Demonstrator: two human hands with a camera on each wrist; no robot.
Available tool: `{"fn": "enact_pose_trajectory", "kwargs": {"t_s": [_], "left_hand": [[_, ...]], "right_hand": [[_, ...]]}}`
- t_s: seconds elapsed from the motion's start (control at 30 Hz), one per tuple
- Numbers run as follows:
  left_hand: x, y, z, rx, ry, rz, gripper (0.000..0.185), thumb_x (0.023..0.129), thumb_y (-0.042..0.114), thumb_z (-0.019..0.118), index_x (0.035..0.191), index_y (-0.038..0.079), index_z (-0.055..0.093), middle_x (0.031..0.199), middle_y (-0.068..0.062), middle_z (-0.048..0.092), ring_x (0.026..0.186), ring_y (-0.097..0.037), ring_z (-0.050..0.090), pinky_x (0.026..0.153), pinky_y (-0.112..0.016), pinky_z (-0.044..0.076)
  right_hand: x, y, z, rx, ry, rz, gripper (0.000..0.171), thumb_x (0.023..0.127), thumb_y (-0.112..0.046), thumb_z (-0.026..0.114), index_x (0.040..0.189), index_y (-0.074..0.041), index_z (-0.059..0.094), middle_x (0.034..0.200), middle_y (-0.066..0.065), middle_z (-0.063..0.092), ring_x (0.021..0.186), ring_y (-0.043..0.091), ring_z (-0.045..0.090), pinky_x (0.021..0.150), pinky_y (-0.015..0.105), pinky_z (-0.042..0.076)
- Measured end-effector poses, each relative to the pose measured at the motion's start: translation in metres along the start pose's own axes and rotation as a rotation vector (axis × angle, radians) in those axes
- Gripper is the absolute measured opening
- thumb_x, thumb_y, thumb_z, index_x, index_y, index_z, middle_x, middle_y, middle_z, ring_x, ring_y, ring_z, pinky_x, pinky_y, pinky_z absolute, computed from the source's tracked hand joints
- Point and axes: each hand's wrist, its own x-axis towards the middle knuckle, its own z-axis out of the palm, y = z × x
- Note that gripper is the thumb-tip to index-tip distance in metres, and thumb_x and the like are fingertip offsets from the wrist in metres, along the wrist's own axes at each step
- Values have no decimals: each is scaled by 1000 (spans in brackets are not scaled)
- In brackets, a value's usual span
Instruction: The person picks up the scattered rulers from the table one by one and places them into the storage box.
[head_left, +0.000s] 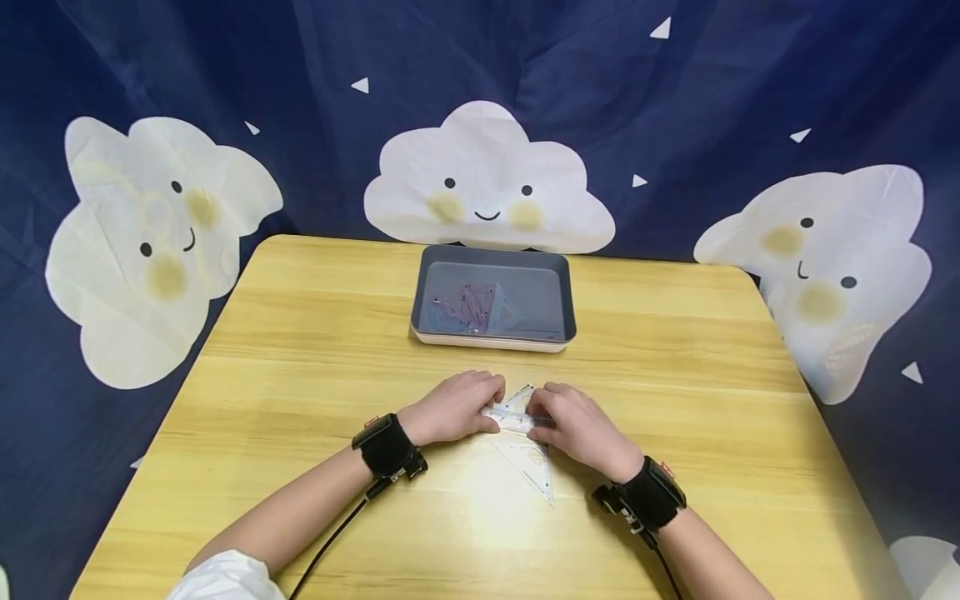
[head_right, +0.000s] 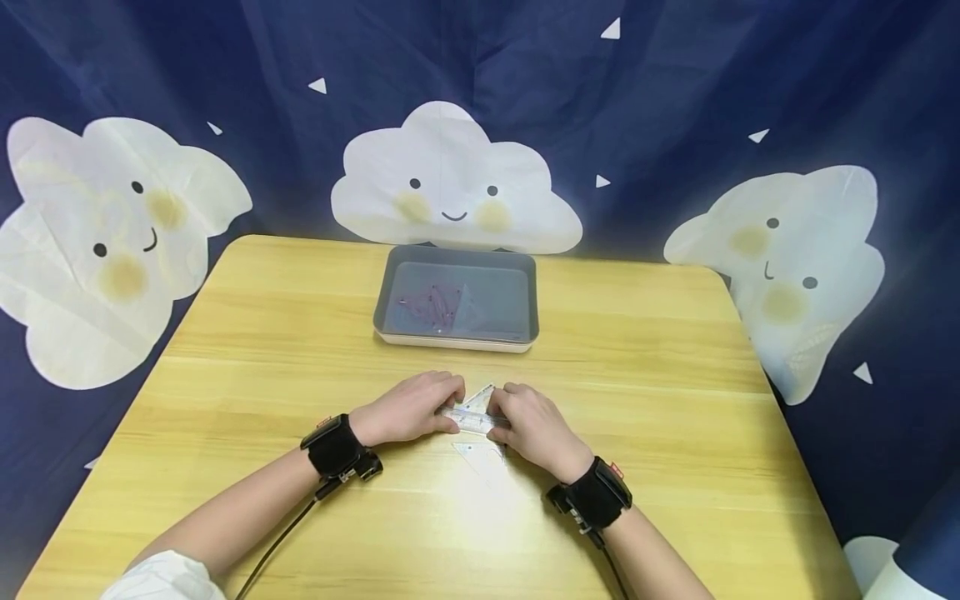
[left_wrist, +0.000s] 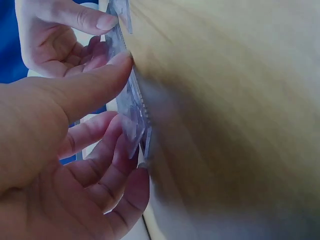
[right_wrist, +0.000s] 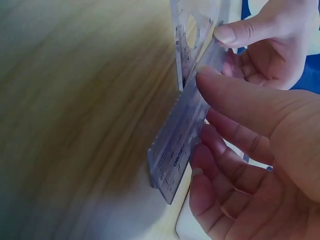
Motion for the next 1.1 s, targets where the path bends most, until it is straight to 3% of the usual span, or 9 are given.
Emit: {"fn": "enact_pose_trajectory", "kwargs": {"t_s": [0.3,0.63,0.8,0.97,1.1], "left_hand": [[1,-5,2,-65,-22,36,28,91,28,83,84,20,57,75,9,53,73,-10,49,75,-29,41],[-4,-3,-12,-96,-8,72,22,98,25,76,83,22,59,76,11,55,72,-8,52,71,-29,44],[-3,-7,-20,-174,27,41,16,97,23,77,89,22,64,81,12,61,73,-7,54,71,-28,46],[2,-11,-32,-212,59,55,9,99,20,75,94,20,67,86,11,64,76,-7,55,73,-27,49],[8,-12,-43,-258,116,59,8,97,18,77,96,17,68,87,10,67,78,-6,60,76,-26,52]], "right_hand": [[1,1,2,60,-58,-31,21,87,-15,85,84,-17,64,75,-11,57,67,4,47,62,24,42],[0,2,-4,167,-83,-76,15,92,-18,81,88,-18,66,72,-15,56,63,0,45,60,23,41],[0,1,-11,287,-127,-93,4,97,-12,76,100,-12,73,78,-9,69,67,-2,58,64,23,50],[2,0,-18,336,-182,-110,14,100,-4,69,114,-6,72,80,-1,73,64,3,63,63,23,53],[5,-2,-23,373,-146,-93,17,101,-3,67,118,-3,70,83,3,75,67,11,69,64,24,56]]}}
